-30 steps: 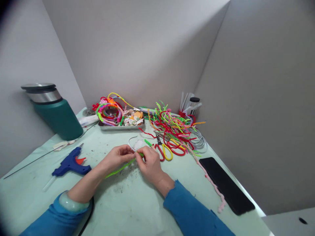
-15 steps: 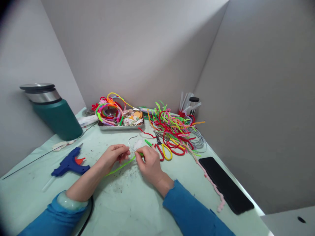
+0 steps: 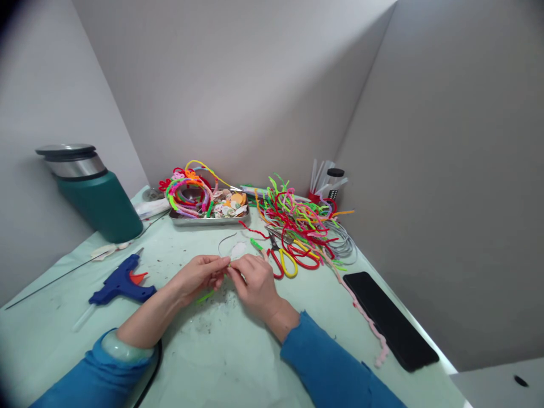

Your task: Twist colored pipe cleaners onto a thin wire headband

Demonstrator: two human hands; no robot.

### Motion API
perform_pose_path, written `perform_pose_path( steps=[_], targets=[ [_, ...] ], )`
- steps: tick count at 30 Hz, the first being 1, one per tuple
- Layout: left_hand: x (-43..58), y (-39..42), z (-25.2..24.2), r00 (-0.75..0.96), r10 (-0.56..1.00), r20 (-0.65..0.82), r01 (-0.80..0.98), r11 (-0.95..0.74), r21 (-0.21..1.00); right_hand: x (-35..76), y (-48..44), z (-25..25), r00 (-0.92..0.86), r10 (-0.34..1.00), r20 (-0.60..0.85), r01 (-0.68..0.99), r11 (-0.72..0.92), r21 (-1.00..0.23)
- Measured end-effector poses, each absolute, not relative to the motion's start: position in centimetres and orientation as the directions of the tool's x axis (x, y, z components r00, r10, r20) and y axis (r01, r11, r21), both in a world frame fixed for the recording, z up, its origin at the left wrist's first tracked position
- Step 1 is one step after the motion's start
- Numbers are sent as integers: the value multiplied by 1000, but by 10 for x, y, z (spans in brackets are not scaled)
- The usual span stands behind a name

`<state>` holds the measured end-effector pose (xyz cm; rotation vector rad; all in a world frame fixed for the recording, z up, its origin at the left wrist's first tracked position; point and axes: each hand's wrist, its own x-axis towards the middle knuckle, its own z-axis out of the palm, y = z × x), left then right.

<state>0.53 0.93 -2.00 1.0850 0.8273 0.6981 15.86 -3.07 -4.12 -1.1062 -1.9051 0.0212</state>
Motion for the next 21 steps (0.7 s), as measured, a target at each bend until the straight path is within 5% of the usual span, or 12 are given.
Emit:
perform_pose_path(
  steps=[21],
  targets=[
    [0, 13, -20, 529, 820, -219, -202, 372, 906, 155, -32, -44, -63, 747, 661, 609, 554, -568]
  ],
)
